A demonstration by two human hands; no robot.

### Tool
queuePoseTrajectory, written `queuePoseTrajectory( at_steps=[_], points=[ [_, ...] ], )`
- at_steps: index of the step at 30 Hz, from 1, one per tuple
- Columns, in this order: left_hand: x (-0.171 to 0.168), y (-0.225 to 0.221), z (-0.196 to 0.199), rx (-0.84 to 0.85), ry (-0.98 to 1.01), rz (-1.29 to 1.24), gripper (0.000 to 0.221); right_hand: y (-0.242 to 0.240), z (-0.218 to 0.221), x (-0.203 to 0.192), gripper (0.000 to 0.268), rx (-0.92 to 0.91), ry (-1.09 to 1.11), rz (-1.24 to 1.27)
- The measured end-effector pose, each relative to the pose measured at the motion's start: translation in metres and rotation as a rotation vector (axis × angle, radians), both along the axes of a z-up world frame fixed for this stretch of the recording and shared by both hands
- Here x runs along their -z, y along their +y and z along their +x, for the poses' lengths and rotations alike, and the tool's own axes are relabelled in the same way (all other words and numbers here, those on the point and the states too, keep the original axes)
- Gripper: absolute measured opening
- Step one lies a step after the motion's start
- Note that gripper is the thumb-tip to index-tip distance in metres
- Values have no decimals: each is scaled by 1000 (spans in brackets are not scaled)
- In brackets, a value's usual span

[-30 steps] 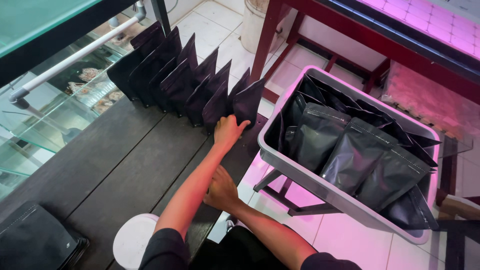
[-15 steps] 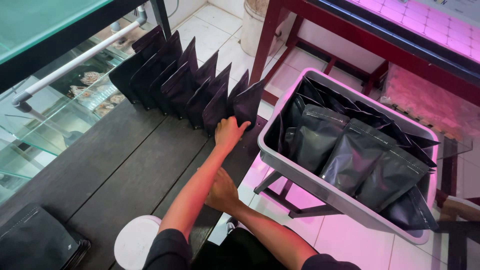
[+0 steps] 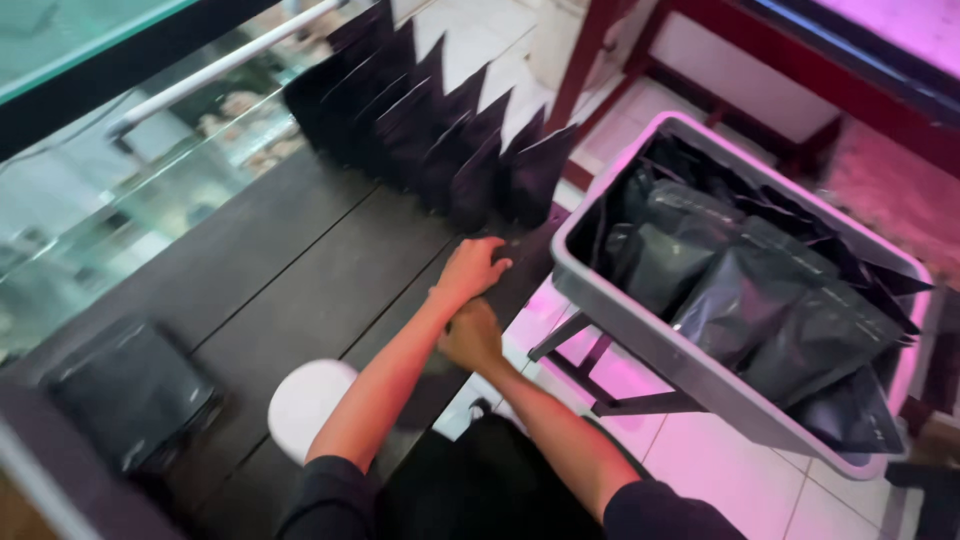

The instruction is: The person scoops a brown granular material from a large bin into black pouches using a cut plastic bottle, weighs each pouch on a digital scale, folds the top, and places the finished pouches in a row on the table.

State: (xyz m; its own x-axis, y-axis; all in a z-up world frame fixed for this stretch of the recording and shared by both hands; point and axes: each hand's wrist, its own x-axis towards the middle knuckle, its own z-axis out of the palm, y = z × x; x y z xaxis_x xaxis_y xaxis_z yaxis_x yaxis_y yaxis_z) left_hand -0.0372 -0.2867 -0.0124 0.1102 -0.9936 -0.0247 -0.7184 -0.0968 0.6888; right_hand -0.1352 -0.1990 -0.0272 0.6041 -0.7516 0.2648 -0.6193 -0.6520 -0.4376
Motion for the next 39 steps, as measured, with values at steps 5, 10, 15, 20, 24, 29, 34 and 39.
queuePoseTrajectory(
  at_steps=[5,10,15,20,24,29,34,39],
  points=[
    [6,59,29,70,16,-18,22,-17,-1,68,28,-39,-58,-104],
    [27,118,52,-12,82,-149,27,-4,-6,44,30,-184,-179,-220],
    [-22,218,37,-210,242,-165,33,1,-4,42,26,-299,-245,-346],
    [-13,303,47,-536,338,-356,28,18,26,23,22,-400,-270,-111],
    [0,353,63,-870,545,-524,28,71,87,-22,27,-626,-356,57],
    [-8,422,76,-1087,532,-644,28,140,175,-47,33,-928,-301,27],
    [16,455,76,-1204,480,-730,25,182,248,-38,43,-1114,-166,-43],
    [42,469,56,-1193,569,-774,25,207,264,-57,53,-1097,165,37]
  ],
)
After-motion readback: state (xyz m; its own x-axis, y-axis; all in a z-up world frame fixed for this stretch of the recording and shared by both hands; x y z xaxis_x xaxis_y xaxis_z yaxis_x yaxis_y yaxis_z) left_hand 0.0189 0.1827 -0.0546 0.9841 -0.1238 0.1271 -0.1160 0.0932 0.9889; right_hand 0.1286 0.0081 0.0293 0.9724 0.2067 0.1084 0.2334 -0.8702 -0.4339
